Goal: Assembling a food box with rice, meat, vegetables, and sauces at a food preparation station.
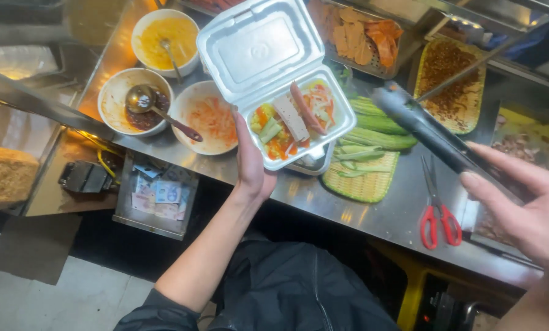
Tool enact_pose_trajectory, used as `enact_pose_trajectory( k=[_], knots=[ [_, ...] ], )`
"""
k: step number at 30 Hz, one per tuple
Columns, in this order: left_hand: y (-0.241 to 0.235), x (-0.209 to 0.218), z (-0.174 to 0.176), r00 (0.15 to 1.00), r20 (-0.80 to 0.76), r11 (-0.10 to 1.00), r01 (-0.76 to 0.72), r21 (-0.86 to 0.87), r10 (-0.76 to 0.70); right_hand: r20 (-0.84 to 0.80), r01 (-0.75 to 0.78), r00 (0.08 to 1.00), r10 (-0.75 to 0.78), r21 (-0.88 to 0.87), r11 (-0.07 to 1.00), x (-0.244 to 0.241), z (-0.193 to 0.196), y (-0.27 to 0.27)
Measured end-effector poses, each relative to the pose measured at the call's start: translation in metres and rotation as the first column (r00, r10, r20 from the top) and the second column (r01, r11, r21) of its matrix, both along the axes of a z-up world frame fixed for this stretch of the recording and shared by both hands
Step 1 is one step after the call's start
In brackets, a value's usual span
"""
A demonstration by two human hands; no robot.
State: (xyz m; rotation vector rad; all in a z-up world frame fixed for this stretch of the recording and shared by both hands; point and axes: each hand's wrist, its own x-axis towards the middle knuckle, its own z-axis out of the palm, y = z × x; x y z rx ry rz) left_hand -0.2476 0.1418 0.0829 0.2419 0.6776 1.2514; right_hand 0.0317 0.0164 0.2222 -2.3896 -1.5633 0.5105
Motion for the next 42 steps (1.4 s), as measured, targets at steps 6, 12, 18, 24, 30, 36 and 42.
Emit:
enact_pose_trajectory(
  k=[6,12,18,24,30,36,42],
  knots=[
    [-0.041,0.065,0.008,0.988,-0.05,0.98,0.137,-0.145,-0.145,0.014,0.422,0.907,-0.422,-0.035,0.906,0.112,-0.222,-0.099],
    [-0.074,0.114,0.021,0.949,-0.159,0.951,0.24,-0.197,-0.272,-0.012,0.237,0.968,-0.251,0.379,0.895,0.093,-0.328,-0.111],
    [-0.08,0.117,0.022,0.929,-0.17,0.936,0.297,-0.186,-0.329,0.159,0.203,0.951,-0.264,0.323,0.924,0.117,-0.309,-0.144],
    [-0.082,0.095,-0.01,0.935,-0.132,0.938,0.31,-0.154,-0.33,0.177,0.245,0.962,-0.209,-0.216,0.945,0.121,-0.286,-0.14],
    [-0.078,0.08,-0.021,0.938,-0.07,0.928,0.321,-0.191,-0.339,0.069,0.344,0.924,-0.375,-0.574,0.743,0.124,-0.186,-0.102],
    [-0.076,0.083,-0.05,0.959,0.058,0.935,0.282,-0.217,-0.276,-0.053,0.388,0.865,-0.499,-0.558,0.733,0.066,-0.006,-0.056],
    [-0.082,0.09,-0.066,0.963,0.053,0.951,0.268,-0.156,-0.263,0.331,0.318,0.939,-0.09,-0.741,0.592,-0.01,0.042,0.019]
  ],
)
